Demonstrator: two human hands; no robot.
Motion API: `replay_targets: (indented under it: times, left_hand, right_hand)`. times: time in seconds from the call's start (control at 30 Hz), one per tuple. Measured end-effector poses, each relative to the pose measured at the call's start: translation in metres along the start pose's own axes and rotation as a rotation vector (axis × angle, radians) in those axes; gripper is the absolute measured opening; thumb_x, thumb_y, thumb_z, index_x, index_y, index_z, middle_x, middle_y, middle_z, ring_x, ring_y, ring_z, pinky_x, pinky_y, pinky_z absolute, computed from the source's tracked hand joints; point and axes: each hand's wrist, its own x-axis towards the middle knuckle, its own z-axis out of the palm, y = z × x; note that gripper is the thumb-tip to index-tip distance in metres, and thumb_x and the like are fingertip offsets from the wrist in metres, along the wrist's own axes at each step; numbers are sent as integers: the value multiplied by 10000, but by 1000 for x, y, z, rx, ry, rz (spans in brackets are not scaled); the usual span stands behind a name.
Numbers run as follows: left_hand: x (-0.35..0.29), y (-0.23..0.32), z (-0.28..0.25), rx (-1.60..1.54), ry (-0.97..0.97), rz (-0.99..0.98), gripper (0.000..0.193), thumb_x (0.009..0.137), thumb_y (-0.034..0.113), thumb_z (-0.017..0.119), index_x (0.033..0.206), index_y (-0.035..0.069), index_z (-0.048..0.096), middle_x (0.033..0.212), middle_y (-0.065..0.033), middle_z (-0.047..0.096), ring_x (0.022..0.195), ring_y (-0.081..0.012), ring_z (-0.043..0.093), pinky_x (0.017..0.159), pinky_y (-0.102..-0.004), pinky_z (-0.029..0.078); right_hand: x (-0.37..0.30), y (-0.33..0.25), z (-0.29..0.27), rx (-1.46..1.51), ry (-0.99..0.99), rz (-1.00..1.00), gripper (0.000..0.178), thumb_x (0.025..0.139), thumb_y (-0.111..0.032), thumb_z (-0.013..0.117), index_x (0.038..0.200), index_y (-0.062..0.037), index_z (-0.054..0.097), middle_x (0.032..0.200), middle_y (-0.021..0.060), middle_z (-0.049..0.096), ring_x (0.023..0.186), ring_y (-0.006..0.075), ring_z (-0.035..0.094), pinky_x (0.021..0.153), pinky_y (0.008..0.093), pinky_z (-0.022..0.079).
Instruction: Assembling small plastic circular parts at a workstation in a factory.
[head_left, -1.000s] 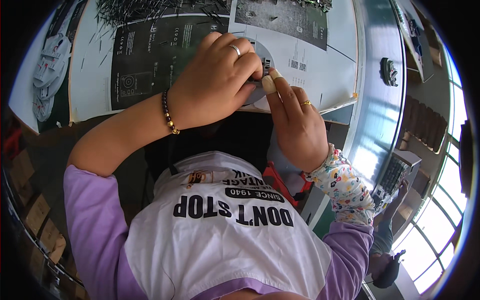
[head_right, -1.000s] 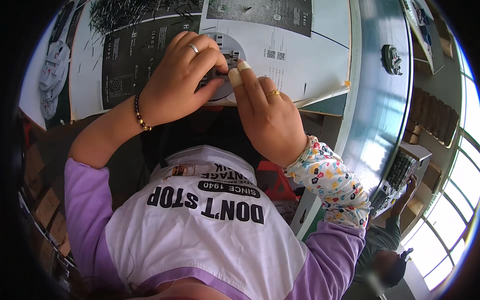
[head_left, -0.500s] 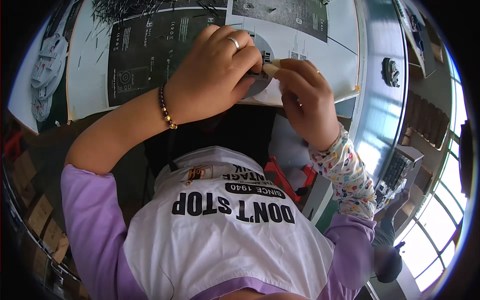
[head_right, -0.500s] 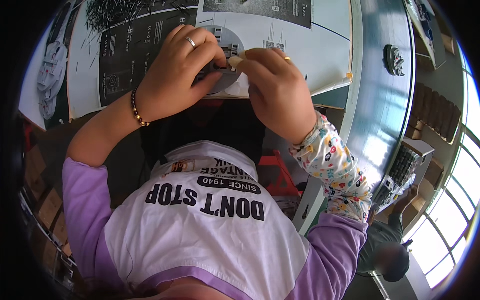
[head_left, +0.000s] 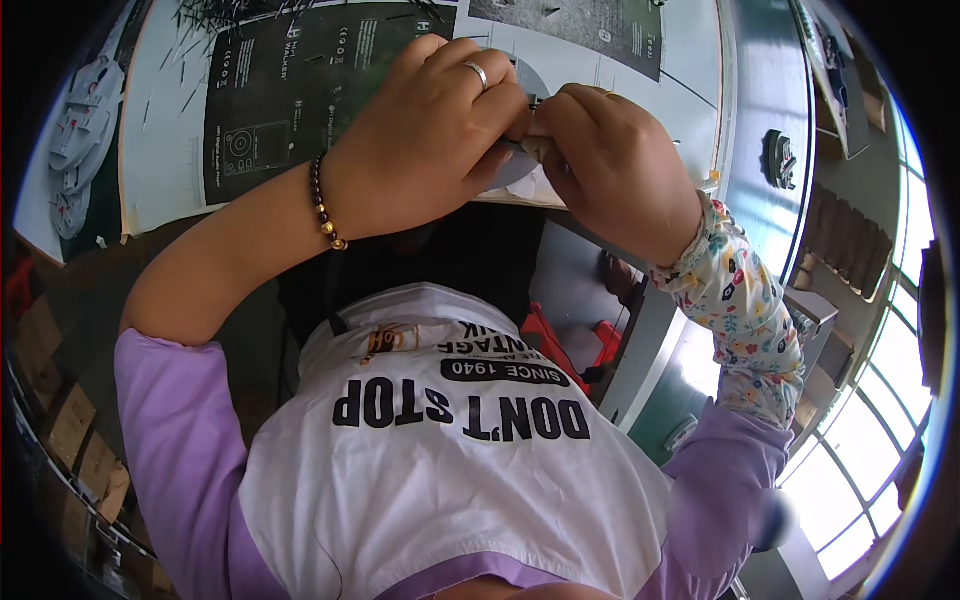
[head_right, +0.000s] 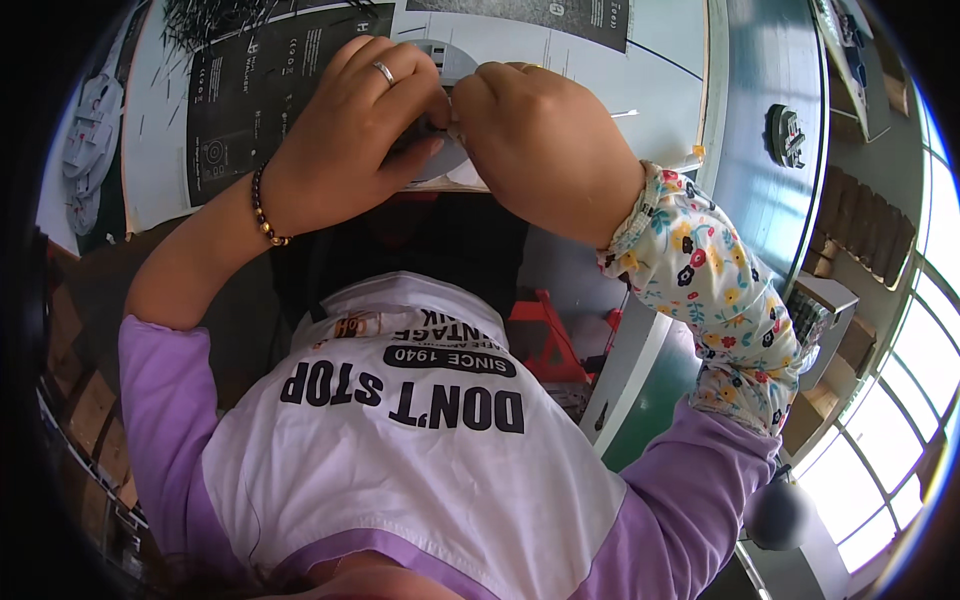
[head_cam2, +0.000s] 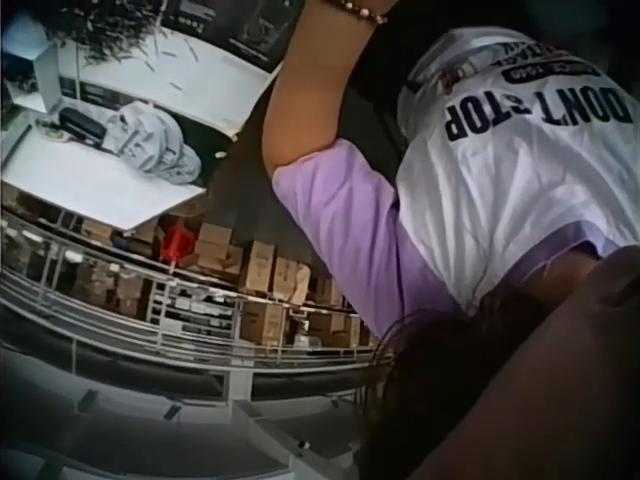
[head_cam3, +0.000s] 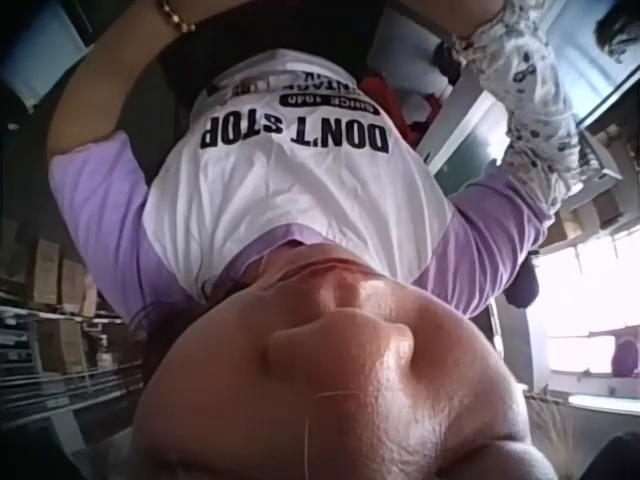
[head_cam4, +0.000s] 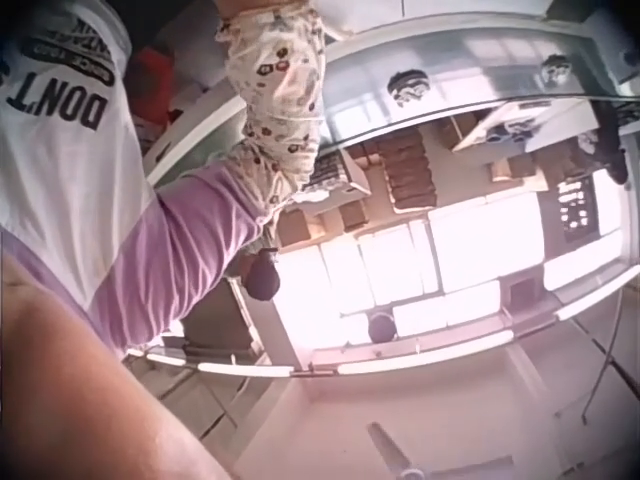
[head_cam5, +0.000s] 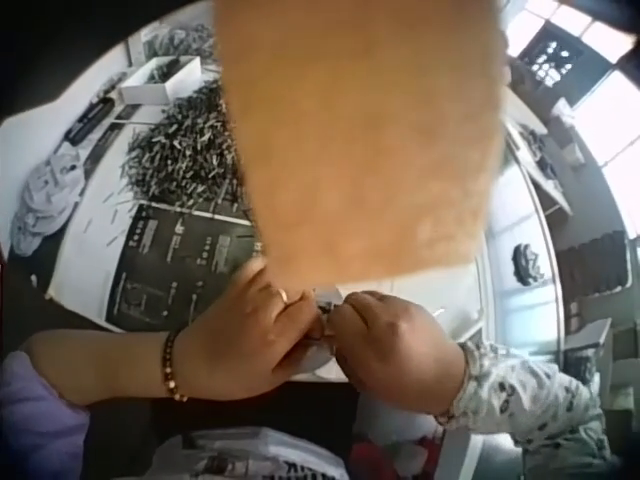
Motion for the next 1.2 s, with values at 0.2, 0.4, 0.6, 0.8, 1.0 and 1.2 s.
replay_targets:
  times: [0.2, 0.4, 0.6, 0.8, 1.0, 1.2]
  left_hand:
    - [3, 6, -3, 4, -7, -20, 261, 734, 58, 741, 941, 75, 583, 1003, -83, 522, 1009, -300, 536, 978, -443, 401]
    - [3, 8, -3, 12, -63, -33, 243, 733, 115, 764, 919, 107, 608, 1022, -52, 579, 1027, -249, 558, 964, -420, 384]
    - [2, 3, -7, -27, -42, -37, 232, 732, 108, 764, 901, 109, 606, 1010, -50, 577, 1015, -248, 556, 962, -416, 388]
    - [3, 1, -1, 5, -38, -6, 226, 742, 118, 762, 907, 108, 608, 1012, -50, 576, 1026, -250, 556, 969, -422, 392]
    - [0, -1, -1, 6, -47, -17, 238, 760, 118, 751, 940, 97, 597, 1030, -66, 555, 1058, -266, 546, 987, -434, 393]
    - [-3, 0, 3, -1, 29, 4, 264, 746, 75, 735, 959, 84, 579, 1025, -84, 522, 1039, -302, 533, 1004, -445, 396]
  right_hand:
    - [-1, 7, -4, 225, -62, 153, 190, 779, -2, 690, 946, 8, 601, 778, 120, 589, 638, 269, 573, 603, 356, 492]
    - [-5, 9, -3, 248, -69, 130, 193, 780, -8, 698, 947, 12, 602, 777, 120, 596, 632, 273, 576, 601, 351, 497]
    - [-14, -8, 0, 12, 134, 27, 192, 782, -12, 701, 951, 7, 613, 793, 118, 610, 640, 267, 587, 612, 350, 500]
    - [-2, 7, -6, 161, -80, 161, 155, 781, -25, 707, 918, -13, 635, 766, 99, 615, 631, 217, 589, 609, 340, 490]
    - [18, 18, -19, 334, -369, 356, 131, 770, -21, 706, 874, -14, 626, 734, 85, 606, 620, 187, 575, 591, 322, 474]
    - [5, 6, -11, 92, -143, -29, 199, 760, 12, 699, 948, -17, 640, 793, 99, 639, 666, 252, 635, 610, 341, 516]
